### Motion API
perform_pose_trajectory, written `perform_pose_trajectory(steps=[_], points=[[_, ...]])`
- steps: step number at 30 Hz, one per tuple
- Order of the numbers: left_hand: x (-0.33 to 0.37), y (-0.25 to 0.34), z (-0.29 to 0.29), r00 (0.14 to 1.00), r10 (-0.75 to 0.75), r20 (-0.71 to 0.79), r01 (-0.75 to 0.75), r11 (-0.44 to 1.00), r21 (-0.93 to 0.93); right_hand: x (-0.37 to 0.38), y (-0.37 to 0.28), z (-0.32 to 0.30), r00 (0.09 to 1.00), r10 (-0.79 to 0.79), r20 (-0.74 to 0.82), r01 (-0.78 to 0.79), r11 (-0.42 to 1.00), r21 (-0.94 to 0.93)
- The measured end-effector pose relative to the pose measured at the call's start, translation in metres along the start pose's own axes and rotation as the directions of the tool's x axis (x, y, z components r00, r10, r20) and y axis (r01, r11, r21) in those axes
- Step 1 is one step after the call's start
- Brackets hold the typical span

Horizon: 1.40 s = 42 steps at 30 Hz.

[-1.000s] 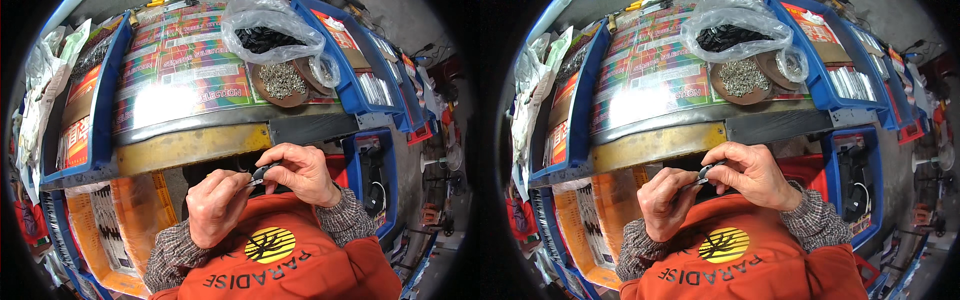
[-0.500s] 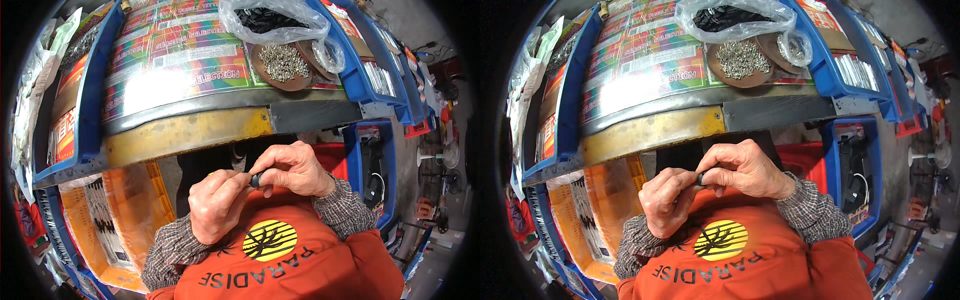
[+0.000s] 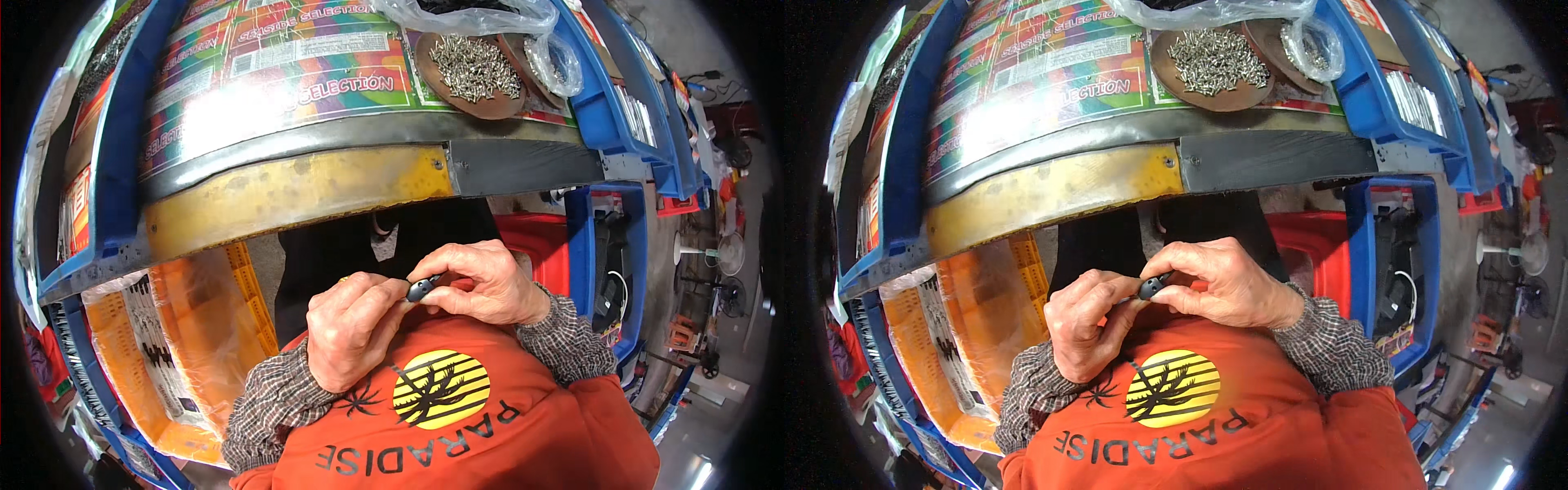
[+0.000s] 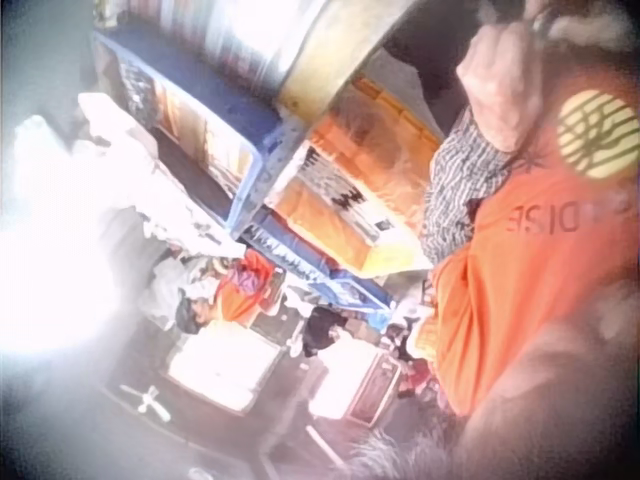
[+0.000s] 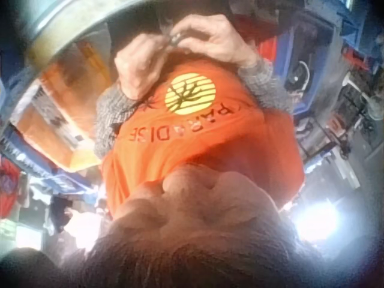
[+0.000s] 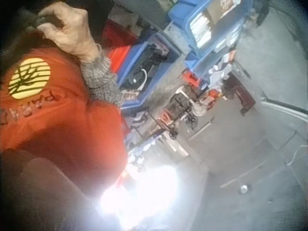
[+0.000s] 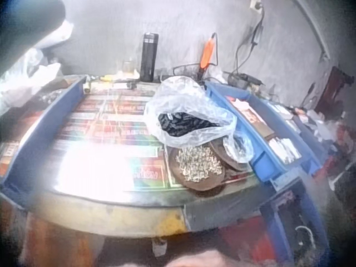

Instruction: The person assembles small metal clips, plastic housings, and screws into finished units by hand.

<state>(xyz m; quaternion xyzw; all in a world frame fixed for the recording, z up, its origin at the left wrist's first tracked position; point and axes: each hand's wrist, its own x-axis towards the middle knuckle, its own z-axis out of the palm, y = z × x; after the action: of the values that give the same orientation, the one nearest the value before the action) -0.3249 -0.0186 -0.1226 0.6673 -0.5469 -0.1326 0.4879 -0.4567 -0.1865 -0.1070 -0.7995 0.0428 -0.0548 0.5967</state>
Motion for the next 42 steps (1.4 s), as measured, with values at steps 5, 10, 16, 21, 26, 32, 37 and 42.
perform_pose_trajectory(steps=[5,10,16,21,26,32,37,42], points=[[-0.008,-0.002,0.007,1.000,-0.019,0.000,0.019,1.000,0.004,-0.008,0.007,0.010,0.996,0.093,-0.010,-0.091,0.989,0.113],[-0.010,-0.001,0.011,1.000,-0.025,-0.015,0.025,1.000,0.009,-0.012,0.011,0.016,0.995,0.087,-0.048,-0.082,0.991,0.107],[-0.010,-0.002,0.014,0.999,-0.027,-0.022,0.027,1.000,0.016,-0.015,0.017,0.016,0.997,0.070,-0.036,-0.065,0.992,0.111],[-0.007,-0.009,0.011,0.999,0.025,0.042,-0.025,1.000,0.013,-0.016,0.019,0.020,0.994,0.093,-0.063,-0.075,0.967,0.242],[-0.006,-0.009,0.008,0.997,0.031,0.068,-0.032,0.999,0.011,-0.018,0.022,0.025,0.992,0.076,-0.097,-0.048,0.963,0.265],[-0.010,-0.007,0.015,1.000,0.005,-0.013,-0.004,1.000,0.030,-0.022,0.024,0.032,0.973,0.014,-0.232,0.009,0.995,0.098],[-0.007,-0.011,0.012,0.999,0.037,0.030,-0.037,0.999,0.005,-0.023,0.024,0.033,0.965,-0.062,-0.255,0.061,0.998,-0.011],[-0.005,-0.018,0.009,0.992,0.077,0.097,-0.072,0.996,-0.060,-0.024,0.025,0.033,0.981,0.104,-0.165,-0.049,0.950,0.307]])
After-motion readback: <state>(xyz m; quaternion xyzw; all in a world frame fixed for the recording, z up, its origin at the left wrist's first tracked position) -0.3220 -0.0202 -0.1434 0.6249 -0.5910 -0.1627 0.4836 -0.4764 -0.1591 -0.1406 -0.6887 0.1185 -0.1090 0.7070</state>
